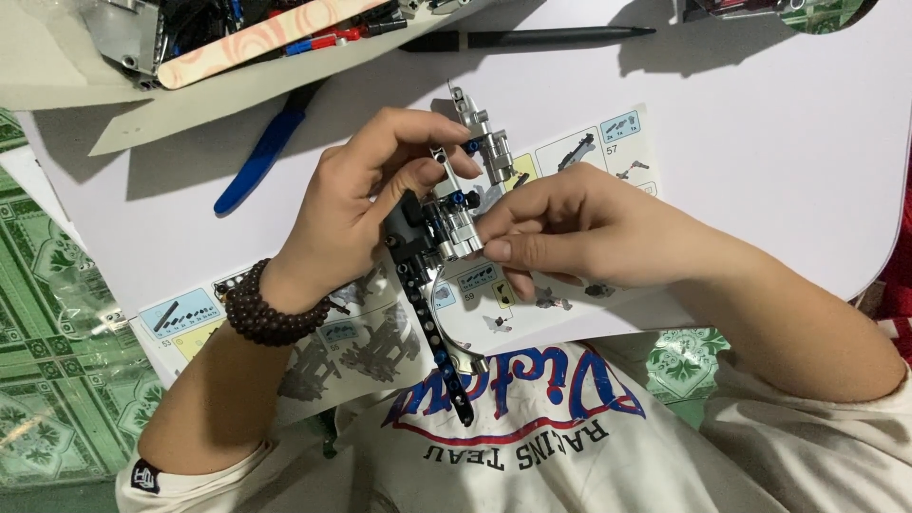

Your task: The person assembles a LEGO Technic model by connecting various small plastic pieces and beams. They follow an instruction manual, occasionally using pliers to adjust or remove parts, and continue building the structure step by step.

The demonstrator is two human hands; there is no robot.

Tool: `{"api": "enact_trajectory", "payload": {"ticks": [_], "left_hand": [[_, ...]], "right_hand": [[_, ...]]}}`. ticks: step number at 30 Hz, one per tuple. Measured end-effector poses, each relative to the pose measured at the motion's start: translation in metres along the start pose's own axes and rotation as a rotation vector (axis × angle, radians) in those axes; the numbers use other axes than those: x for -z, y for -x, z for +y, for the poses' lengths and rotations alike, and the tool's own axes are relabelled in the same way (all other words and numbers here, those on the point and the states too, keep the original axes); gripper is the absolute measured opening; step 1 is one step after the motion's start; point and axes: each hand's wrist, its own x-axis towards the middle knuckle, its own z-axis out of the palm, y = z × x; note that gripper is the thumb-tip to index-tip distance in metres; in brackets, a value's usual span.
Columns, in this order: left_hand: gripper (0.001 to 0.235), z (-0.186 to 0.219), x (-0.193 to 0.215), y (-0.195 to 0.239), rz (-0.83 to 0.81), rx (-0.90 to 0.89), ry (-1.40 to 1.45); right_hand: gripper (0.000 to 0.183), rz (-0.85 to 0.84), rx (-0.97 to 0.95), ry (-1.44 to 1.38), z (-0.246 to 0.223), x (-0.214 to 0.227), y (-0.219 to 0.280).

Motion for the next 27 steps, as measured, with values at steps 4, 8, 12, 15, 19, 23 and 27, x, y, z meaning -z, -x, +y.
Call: {"api": "enact_trajectory", "payload": {"ticks": [4, 8, 12, 15, 19, 23, 27], "left_hand": [[0.019, -0.002, 0.0, 0.001, -0.001, -0.013, 0.007], [0.019, -0.002, 0.0, 0.001, -0.006, -0.035, -0.009], [0.018, -0.005, -0.001, 0.002, 0.026, -0.088, -0.031], [0.015, -0.015, 0.004, 0.006, 0.105, -0.297, -0.037], [0.007, -0.016, 0.014, 0.012, 0.271, -0.447, -0.181], [0.01, 0.001, 0.014, 0.011, 0.515, -0.309, -0.288], [0.008, 0.002, 0.01, 0.01, 0.562, -0.276, -0.331]], "right_hand": [[0.018, -0.002, 0.007, 0.017, -0.001, 0.0, 0.0], [0.018, -0.017, 0.001, -0.004, -0.002, 0.0, 0.0], [0.02, -0.003, 0.03, 0.07, -0.003, 0.0, 0.0], [0.017, 0.048, 0.078, 0.267, -0.007, 0.009, 0.007], [0.018, 0.377, 0.128, 0.747, -0.021, 0.015, 0.029], [0.017, 0.637, 0.145, 1.103, -0.011, 0.029, 0.041], [0.015, 0.547, 0.162, 1.198, -0.005, 0.028, 0.033]]}}
